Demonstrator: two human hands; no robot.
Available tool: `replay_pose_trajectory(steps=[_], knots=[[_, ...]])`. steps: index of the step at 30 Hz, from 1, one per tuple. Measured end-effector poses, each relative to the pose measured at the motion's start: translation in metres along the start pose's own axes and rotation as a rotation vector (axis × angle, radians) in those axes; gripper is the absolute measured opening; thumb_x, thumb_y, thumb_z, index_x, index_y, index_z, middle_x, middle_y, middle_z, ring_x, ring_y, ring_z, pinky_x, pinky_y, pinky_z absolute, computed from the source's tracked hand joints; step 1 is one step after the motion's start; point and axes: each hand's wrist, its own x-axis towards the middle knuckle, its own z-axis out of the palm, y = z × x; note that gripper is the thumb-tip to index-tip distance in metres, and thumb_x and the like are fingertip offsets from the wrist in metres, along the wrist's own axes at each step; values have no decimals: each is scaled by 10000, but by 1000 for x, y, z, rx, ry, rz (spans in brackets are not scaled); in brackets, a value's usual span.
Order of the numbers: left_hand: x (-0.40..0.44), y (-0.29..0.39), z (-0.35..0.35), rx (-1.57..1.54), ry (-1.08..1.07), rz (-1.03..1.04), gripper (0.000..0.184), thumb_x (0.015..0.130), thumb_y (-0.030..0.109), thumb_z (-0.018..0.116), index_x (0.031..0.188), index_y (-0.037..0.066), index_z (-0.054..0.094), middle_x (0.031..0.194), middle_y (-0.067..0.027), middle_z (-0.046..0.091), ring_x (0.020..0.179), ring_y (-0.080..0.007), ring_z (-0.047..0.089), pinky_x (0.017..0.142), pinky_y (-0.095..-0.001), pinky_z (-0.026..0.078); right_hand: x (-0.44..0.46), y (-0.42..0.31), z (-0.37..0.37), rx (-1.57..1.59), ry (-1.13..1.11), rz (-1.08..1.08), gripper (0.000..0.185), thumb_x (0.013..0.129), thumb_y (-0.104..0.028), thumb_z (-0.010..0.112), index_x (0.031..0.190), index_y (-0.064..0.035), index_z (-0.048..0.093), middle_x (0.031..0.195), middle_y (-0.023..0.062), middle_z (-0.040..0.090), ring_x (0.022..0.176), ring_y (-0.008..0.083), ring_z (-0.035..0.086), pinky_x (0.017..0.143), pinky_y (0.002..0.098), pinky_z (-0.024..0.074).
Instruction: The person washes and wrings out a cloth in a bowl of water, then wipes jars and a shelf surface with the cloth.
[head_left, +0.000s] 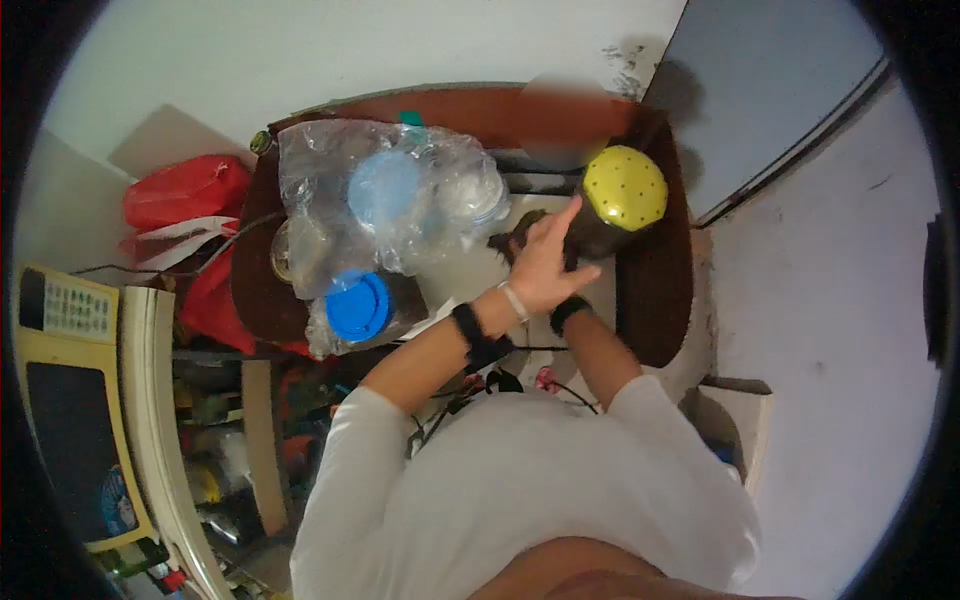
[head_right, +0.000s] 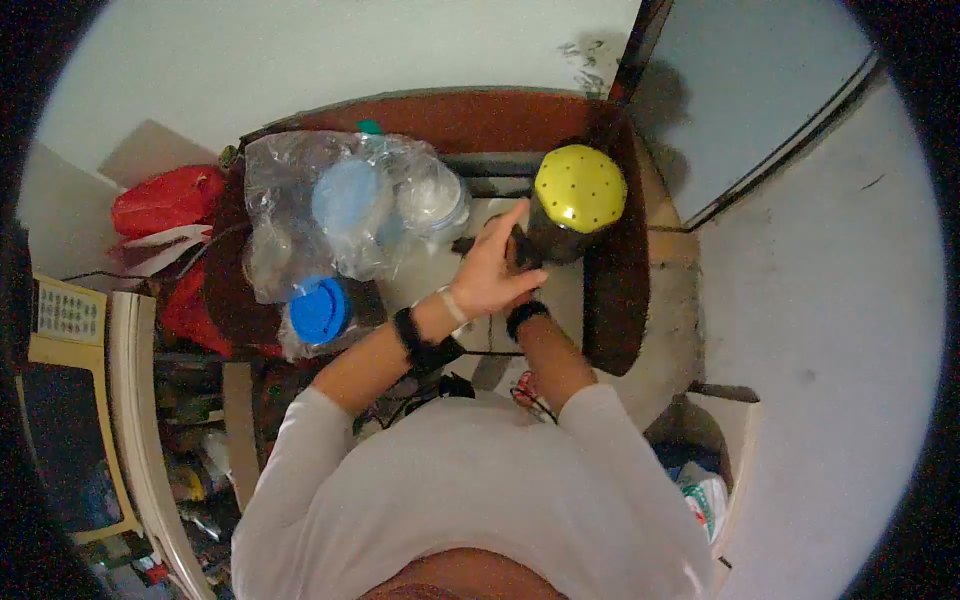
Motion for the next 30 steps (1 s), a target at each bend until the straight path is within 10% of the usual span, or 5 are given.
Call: replay_pose_trajectory(steps=[5,11,20,30], knots=[[-76,45,-109,-96,-328,-217,549,732,114,690,1216,22,449,1198,-126,498,1077,-222,500,886,-354,427,44,-9,-21,101,-129,189,585,865,-280,416,1397,-204,187,1466,108,55,1337,363,29,1014,592,162],[-186,14,-169,-67,483,-438,399,714,-35,655,1092,25,541,997,-65,576,916,-173,560,786,-308,476,61,2,-11,153,-65,139,597,847,-244,429,1393,-184,198,1469,94,47,1332,383,3,1020,601,133],[-228,-66,-153,-59,613,-575,864,668,48,738,1343,-28,205,1301,-158,362,1122,-251,424,913,-336,403,-8,-84,23,13,-185,-286,585,823,-161,390,1386,-162,231,1459,124,101,1329,396,57,993,647,106],[-220,-95,-156,-22,439,-548,1065,528,70,832,1354,-14,165,1251,-157,398,1123,-255,428,965,-360,354,-26,-105,38,-45,-126,-504,553,775,-179,507,1314,-173,386,1432,95,213,1323,351,144,966,626,225]])
